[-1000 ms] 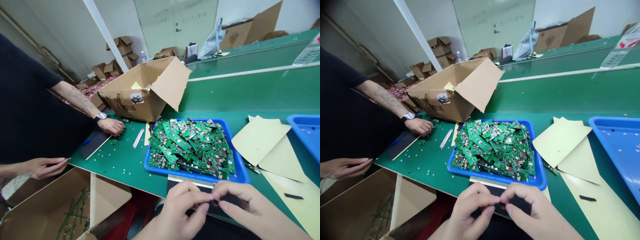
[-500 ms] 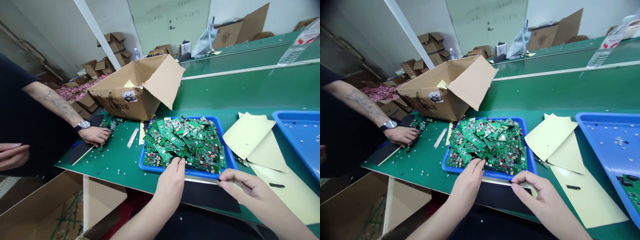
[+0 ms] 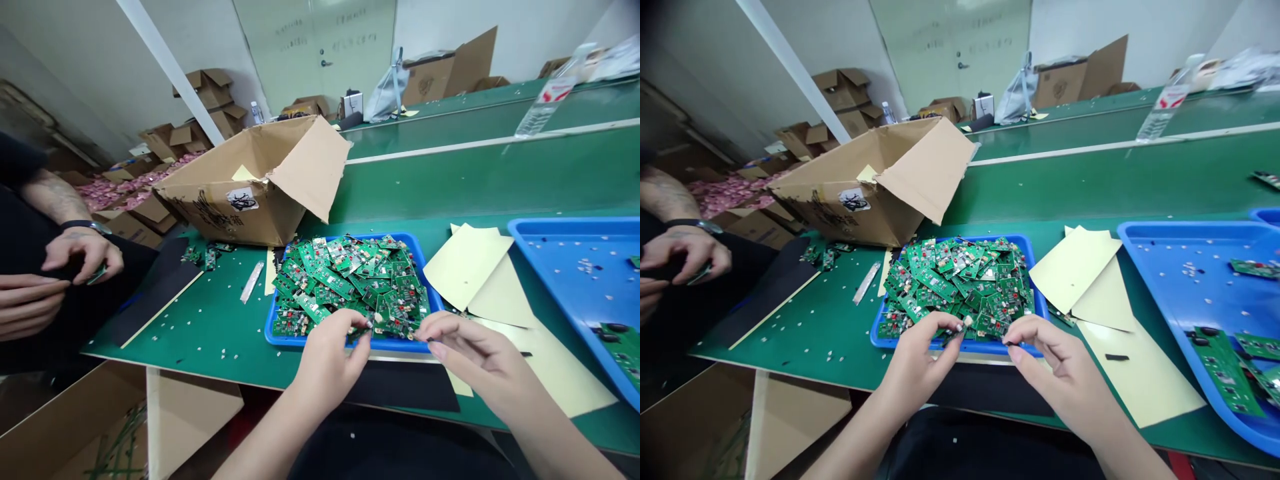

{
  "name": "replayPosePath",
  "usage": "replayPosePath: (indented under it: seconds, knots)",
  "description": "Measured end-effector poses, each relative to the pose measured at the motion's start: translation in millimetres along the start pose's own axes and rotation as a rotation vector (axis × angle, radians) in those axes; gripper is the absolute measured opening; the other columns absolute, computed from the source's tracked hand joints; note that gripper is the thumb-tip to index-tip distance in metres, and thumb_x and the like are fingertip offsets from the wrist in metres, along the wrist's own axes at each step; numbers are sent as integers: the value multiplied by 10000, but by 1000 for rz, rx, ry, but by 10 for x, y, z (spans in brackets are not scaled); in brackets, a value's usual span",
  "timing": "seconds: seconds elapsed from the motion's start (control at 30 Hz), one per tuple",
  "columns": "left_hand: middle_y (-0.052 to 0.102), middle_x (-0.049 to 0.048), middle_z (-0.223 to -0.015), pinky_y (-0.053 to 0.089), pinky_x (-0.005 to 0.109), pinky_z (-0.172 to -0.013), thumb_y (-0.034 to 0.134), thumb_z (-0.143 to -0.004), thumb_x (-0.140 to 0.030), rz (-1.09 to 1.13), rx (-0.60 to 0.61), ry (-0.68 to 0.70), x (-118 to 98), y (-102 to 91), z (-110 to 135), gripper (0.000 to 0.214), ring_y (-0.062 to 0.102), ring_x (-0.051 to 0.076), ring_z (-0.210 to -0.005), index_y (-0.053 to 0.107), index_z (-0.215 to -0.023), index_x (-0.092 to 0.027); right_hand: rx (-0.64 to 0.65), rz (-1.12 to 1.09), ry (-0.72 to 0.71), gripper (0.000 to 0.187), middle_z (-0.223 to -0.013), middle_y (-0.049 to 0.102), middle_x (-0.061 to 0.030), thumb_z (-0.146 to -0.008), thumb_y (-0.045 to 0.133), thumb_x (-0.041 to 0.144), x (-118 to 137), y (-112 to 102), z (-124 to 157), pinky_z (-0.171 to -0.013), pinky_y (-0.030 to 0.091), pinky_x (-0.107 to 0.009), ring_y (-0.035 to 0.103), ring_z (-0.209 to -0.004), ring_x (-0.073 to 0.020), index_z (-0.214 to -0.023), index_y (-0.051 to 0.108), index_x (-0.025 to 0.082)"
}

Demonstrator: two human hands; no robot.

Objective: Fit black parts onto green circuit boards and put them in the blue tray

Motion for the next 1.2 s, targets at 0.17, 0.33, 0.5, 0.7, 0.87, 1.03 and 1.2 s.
replayPosePath:
  seconds: [0.17,0.33,0.5,0.7,0.87,1.03,1.2]
  knots:
    - [655,34,-818,468,235,-648,565,-809,-186,294,86,-230,25,109,-66,83,589,136,-702,637,-846,-167,-41,156,-187,65,-896,639,-1,-915,569,248,239,68,20,-773,519,-203,622,-889,-141,-899,623,280]
    - [535,-4,-653,374,242,-584,585,-808,-267,364,227,-279,4,191,-132,169,481,122,-618,595,-680,-157,14,361,-283,105,-839,634,18,-917,535,173,368,124,62,-683,512,-192,631,-778,-116,-876,574,261]
    - [586,26,-835,426,245,-662,567,-844,-285,580,333,-311,-52,265,-124,127,554,137,-747,577,-822,-160,26,403,-252,109,-843,642,25,-945,509,195,385,93,80,-660,509,-194,633,-773,-114,-888,567,267]
    - [559,-43,-666,406,193,-518,769,-713,-392,918,372,-551,-61,423,-60,432,563,110,-585,482,-965,-192,21,511,-333,120,-838,639,12,-941,518,158,481,17,51,-671,487,-233,610,-766,-127,-905,592,245]
    - [513,-32,-681,390,192,-541,781,-700,-364,926,275,-510,-90,425,-92,432,439,71,-588,642,-1041,-138,-25,671,-459,101,-874,629,-32,-940,520,129,548,4,57,-720,467,-279,593,-808,-154,-934,595,196]
    - [433,-47,-658,369,205,-538,617,-852,-310,796,353,-454,-169,427,-53,456,364,73,-568,568,-1283,-170,-7,793,-510,120,-833,632,-57,-950,490,119,605,55,63,-699,458,-311,578,-774,-176,-889,584,164]
    - [465,-59,-664,455,214,-563,754,-722,-277,883,262,-527,-189,428,-48,559,462,84,-591,549,-1229,-163,-18,841,-494,160,-808,640,-64,-952,472,134,647,78,68,-657,457,-322,588,-736,-184,-847,587,166]
Point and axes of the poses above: each hand's wrist, its own z-axis away from the middle knuckle, its own y-axis out of the palm, x = y × z, the point moved 5 cm from there along -z, towards the middle knuckle
